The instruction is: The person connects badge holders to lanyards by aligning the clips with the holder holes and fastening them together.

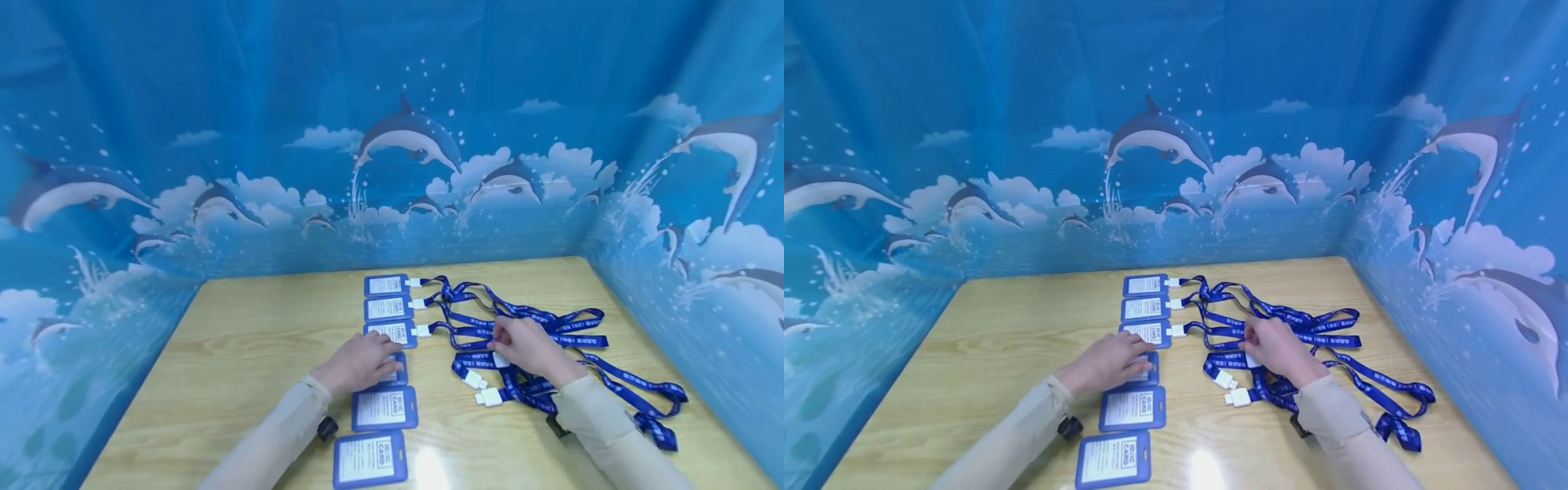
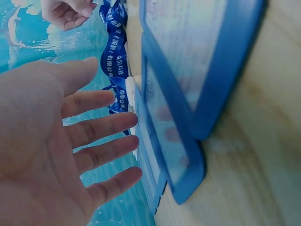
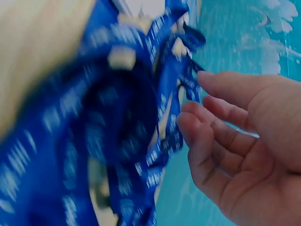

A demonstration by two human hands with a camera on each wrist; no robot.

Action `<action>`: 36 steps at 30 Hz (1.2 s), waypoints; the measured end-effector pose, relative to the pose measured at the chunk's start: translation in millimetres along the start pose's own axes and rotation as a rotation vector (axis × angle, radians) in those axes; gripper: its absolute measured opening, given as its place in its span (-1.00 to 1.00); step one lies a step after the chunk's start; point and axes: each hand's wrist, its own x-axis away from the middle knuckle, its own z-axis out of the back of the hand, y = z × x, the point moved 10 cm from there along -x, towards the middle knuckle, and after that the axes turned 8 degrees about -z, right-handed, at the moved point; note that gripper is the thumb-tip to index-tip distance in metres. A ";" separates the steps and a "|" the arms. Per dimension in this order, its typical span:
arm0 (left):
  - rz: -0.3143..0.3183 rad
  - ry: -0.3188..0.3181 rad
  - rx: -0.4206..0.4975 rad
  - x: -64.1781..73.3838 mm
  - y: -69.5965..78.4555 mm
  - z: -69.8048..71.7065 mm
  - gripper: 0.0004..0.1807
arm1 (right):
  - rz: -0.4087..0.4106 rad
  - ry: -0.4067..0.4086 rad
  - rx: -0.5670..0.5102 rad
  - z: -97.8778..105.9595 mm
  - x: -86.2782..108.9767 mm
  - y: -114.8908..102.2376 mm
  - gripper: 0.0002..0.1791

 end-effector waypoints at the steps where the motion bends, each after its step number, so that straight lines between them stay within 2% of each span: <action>1: -0.002 -0.002 -0.005 0.5 0.0 -1.3 -0.46 | 0.035 -0.010 0.007 -4.2 1.3 -5.1 -0.90; 3: -0.011 0.001 -0.012 1.4 0.8 -2.9 -0.47 | 0.138 -0.042 0.025 -13.5 5.1 -18.2 -0.87; 8: -0.027 0.030 -0.022 3.8 2.3 -3.9 -0.53 | 0.437 -0.115 0.074 -37.2 18.4 -51.8 -0.52; 11: -0.035 0.060 -0.023 4.4 2.6 -3.1 -0.58 | 0.523 -0.147 0.111 -48.7 22.3 -60.5 -0.44; 15: -0.044 0.078 -0.026 3.9 3.9 -3.0 -0.61 | 0.509 -0.192 0.142 -56.0 21.7 -58.4 -0.48; 18: -0.029 0.072 -0.027 4.5 2.7 -4.0 -0.60 | 0.466 -0.218 0.133 -56.4 18.2 -54.3 -0.55; 22: 0.011 0.049 -0.018 5.9 -0.8 -7.0 -0.59 | 0.450 -0.211 0.128 -53.7 14.7 -52.1 -0.62; 25: 0.017 0.042 -0.016 5.4 -1.5 -8.1 -0.59 | 0.452 -0.185 0.103 -50.6 14.6 -50.8 -0.66; 31: 0.000 0.062 -0.020 5.4 -0.5 -5.0 -0.60 | 0.393 -0.163 -0.033 -43.9 13.7 -44.5 -0.69; 36: 0.002 0.063 -0.020 5.9 -0.3 -4.4 -0.60 | 0.348 -0.127 -0.177 -35.1 11.5 -40.5 -0.83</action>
